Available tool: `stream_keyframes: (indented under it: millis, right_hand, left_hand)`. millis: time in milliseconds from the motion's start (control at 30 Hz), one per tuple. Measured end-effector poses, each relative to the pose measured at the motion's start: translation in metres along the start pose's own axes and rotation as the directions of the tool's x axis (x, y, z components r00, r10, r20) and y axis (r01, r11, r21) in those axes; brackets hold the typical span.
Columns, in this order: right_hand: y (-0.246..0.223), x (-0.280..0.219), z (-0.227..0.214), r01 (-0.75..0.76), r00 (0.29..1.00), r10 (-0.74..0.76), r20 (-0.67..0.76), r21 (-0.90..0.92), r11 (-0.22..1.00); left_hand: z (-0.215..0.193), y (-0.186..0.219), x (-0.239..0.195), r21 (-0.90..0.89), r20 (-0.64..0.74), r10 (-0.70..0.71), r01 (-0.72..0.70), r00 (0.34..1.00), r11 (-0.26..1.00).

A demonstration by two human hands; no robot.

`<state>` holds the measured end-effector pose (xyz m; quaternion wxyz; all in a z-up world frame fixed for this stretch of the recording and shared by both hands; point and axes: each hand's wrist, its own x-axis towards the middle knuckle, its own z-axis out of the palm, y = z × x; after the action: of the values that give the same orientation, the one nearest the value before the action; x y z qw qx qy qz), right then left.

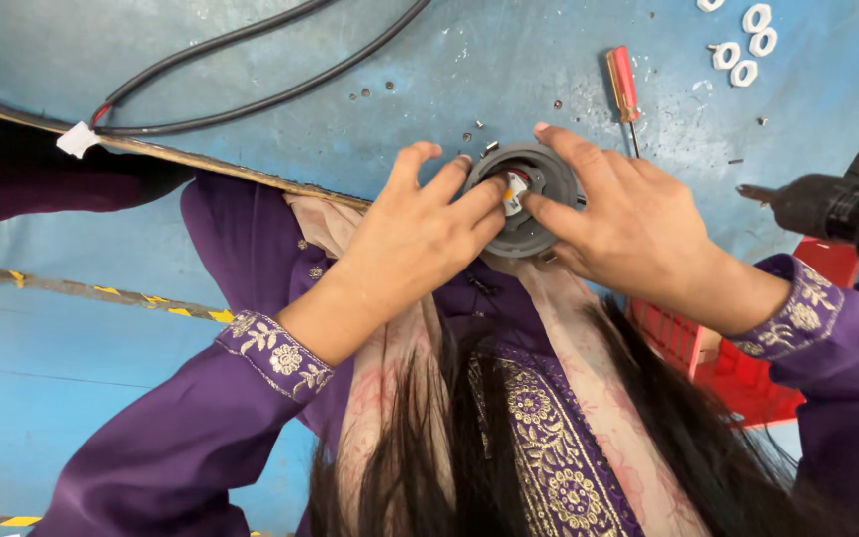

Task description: The person assembles a light fixture by placing a small circuit board into a metal housing, inserting and tightening screws with a screwdriver and a power drill, and then positioning a plastic cover.

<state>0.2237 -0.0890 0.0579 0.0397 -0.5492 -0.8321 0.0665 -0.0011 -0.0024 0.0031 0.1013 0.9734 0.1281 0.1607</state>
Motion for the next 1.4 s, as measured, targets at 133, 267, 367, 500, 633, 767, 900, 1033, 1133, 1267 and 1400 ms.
stream_keyframes:
  millis: [133,267,367,500,633,767,900,1033,1133,1267,1400]
  right_hand:
    - [-0.007,0.004,-0.007,-0.016,0.999,0.021,0.043,-0.101,0.995]
    - [-0.009,0.007,-0.008,-0.012,0.997,0.022,0.069,-0.144,0.989]
    - [-0.01,0.008,-0.008,-0.028,0.996,0.038,0.082,-0.118,0.993]
    - [-0.011,0.004,-0.006,-0.04,0.996,0.046,0.074,-0.084,0.996]
    - [-0.013,0.004,-0.003,-0.086,0.993,0.089,0.083,-0.033,0.996]
    - [-0.018,0.007,-0.005,-0.092,0.992,0.094,0.084,-0.028,0.995]
    - [-0.012,0.011,-0.007,-0.086,0.974,0.099,0.206,-0.072,0.994]
    - [0.021,-0.004,-0.025,-0.045,0.996,0.019,0.091,0.3,0.953]
    - [0.024,-0.027,-0.024,-0.357,0.895,0.443,-0.052,0.512,0.781]
    - [0.027,-0.018,0.022,-0.537,0.77,0.605,-0.203,0.307,0.786]
    - [0.042,-0.012,0.048,-0.528,0.804,0.559,-0.201,0.189,0.828]
  left_hand:
    - [0.001,0.001,0.001,-0.016,0.043,-0.003,0.004,0.999,1.0]
    - [-0.001,0.003,0.001,-0.022,0.063,-0.035,0.036,0.997,0.999]
    - [-0.002,0.005,0.001,-0.017,0.055,-0.06,0.061,0.997,0.998]
    - [-0.002,0.012,0.001,0.033,0.062,-0.11,0.109,0.992,0.994]
    - [-0.004,0.019,0.004,-0.013,0.146,-0.153,0.156,0.977,0.988]
    - [-0.005,0.022,0.008,-0.025,0.222,-0.208,0.219,0.952,0.975]
    - [-0.003,0.023,0.01,0.031,0.134,-0.232,0.23,0.963,0.973]
    - [-0.001,0.018,0.004,-0.041,0.061,-0.19,0.192,0.98,0.98]
    - [0.002,0.017,0.001,-0.059,0.018,-0.145,0.146,0.989,0.988]
    - [0.003,0.016,0.0,-0.026,0.004,-0.123,0.123,0.992,0.992]
    - [0.002,0.02,-0.003,0.032,-0.01,-0.138,0.138,0.99,0.99]
